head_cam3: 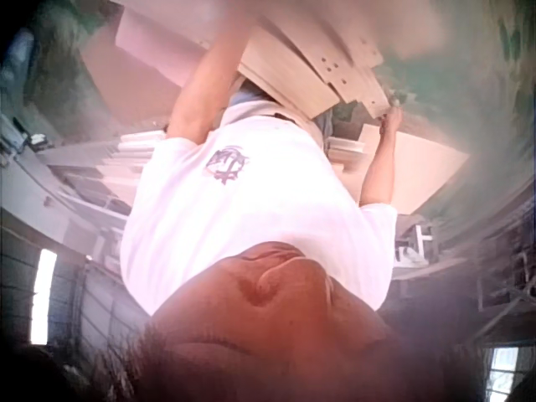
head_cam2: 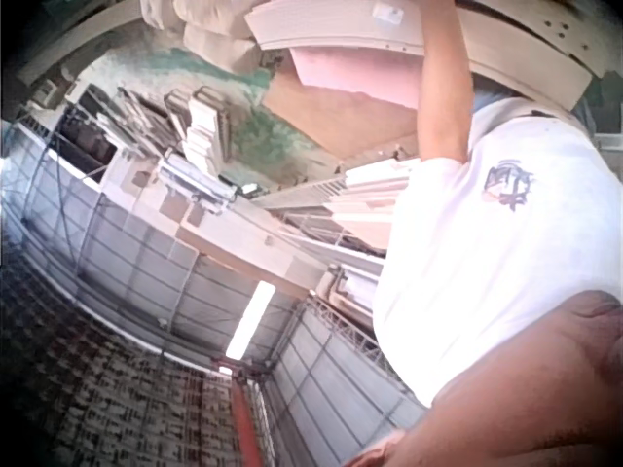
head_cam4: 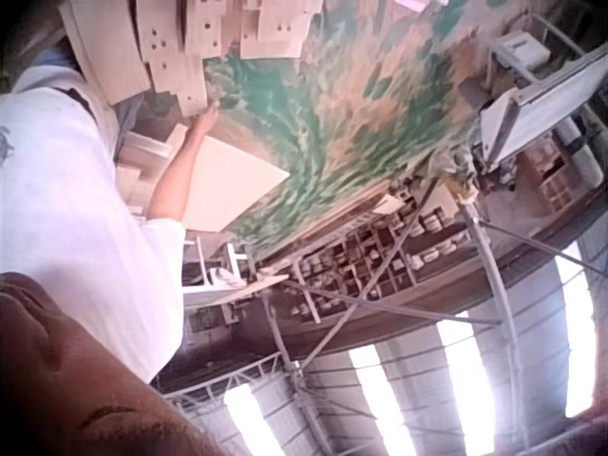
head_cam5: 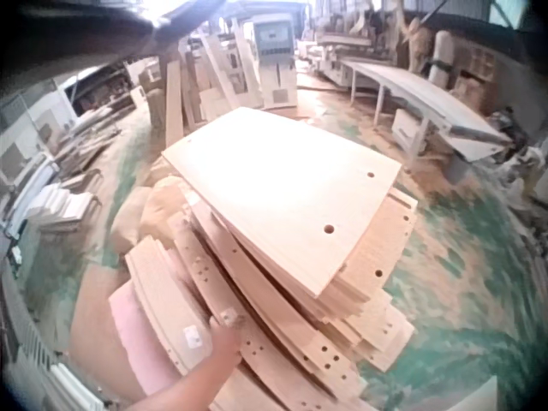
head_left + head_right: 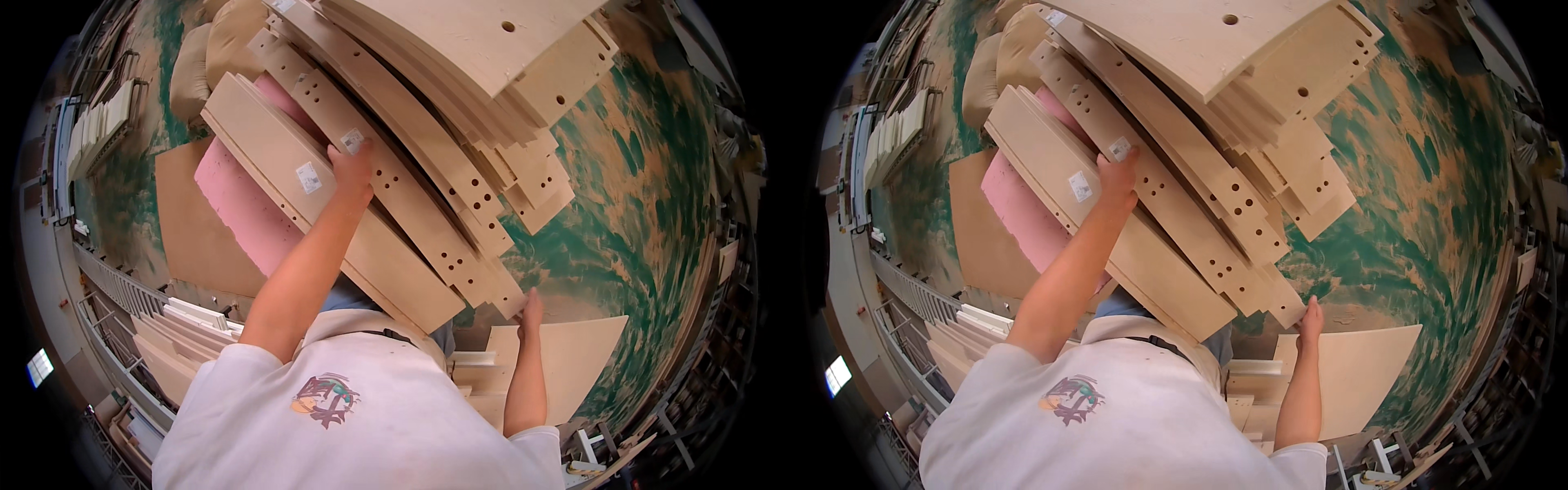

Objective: The person picks up several wooden furniture panels from a work table near a conveyor belt and stacks them on top of a larger pile of panels resting on the floor.

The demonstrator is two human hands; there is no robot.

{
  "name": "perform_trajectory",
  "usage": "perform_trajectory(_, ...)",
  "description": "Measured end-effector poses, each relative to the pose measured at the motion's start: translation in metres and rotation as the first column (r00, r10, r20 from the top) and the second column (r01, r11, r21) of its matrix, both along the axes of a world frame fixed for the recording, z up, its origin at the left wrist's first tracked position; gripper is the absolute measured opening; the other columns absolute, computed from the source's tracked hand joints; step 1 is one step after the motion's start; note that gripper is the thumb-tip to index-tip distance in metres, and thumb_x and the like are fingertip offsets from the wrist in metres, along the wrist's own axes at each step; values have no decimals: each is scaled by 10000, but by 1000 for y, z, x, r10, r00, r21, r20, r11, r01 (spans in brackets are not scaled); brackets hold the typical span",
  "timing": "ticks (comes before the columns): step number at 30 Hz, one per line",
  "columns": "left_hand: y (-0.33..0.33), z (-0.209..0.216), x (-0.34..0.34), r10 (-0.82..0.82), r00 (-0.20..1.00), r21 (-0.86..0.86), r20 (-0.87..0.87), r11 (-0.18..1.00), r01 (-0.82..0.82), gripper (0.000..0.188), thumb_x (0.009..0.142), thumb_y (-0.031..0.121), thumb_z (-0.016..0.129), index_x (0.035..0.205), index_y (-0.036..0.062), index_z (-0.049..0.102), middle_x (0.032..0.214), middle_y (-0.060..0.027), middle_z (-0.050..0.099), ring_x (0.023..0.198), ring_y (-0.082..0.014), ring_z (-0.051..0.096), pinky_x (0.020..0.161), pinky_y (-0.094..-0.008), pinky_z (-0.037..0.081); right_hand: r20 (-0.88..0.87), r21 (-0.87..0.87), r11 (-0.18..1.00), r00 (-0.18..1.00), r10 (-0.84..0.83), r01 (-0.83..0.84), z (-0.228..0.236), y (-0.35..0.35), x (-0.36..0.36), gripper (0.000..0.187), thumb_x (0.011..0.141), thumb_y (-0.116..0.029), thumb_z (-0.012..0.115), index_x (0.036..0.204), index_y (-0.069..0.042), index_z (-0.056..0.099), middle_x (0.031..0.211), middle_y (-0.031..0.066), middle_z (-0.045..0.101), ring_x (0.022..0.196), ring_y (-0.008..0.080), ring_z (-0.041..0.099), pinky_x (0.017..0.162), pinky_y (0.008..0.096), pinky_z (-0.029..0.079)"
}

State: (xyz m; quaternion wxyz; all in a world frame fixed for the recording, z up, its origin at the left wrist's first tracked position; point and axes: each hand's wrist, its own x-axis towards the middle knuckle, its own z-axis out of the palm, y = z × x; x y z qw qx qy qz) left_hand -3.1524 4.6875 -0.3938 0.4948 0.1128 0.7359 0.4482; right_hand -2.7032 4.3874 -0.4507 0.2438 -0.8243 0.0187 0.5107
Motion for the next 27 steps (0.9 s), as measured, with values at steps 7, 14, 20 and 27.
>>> perform_trajectory(7, 26, 20, 21, 26, 1000, 51, 17, 998, -27, 508, 953, 138, 682, 1380, 91, 413, 1257, -108, 575, 1109, -238, 554, 873, -430, 489, -477, 218, 948, 873, -105, 233, -34, -18, -8, 710, 1066, -617, 440, 1460, -35, 543, 1468, 119, 606, 1339, 302, 575, 1117, 475, 461)
perform_trajectory(14, 36, 20, -6, 65, 996, 129, -55, 990, -57, 392, 997, 164, 657, 1327, 54, 476, 1234, -118, 627, 1046, -235, 607, 829, -406, 519, -476, 240, 931, 869, -133, 274, -34, 2, -45, 642, 1065, -555, 498, 1456, -49, 545, 1469, 108, 600, 1314, 295, 588, 1113, 467, 465)
perform_trajectory(20, 69, -14, -49, 177, 971, 81, -162, 983, -166, 538, 1010, 201, 672, 1456, 39, 420, 1298, -141, 619, 1034, -239, 629, 776, -400, 541, -506, 306, 913, 859, -83, 269, -38, 39, -71, 585, 1086, -521, 472, 1458, -76, 542, 1451, 98, 607, 1317, 291, 579, 1115, 473, 450)
perform_trajectory(27, 93, -21, -84, 137, 986, 152, -96, 981, -121, 653, 999, 287, 691, 1500, 13, 373, 1405, -177, 573, 1250, -287, 581, 984, -457, 512, -675, 300, 865, 730, -106, 403, -21, 71, -98, 591, 1095, -517, 448, 1520, -108, 467, 1521, 80, 546, 1354, 289, 550, 1144, 477, 405)
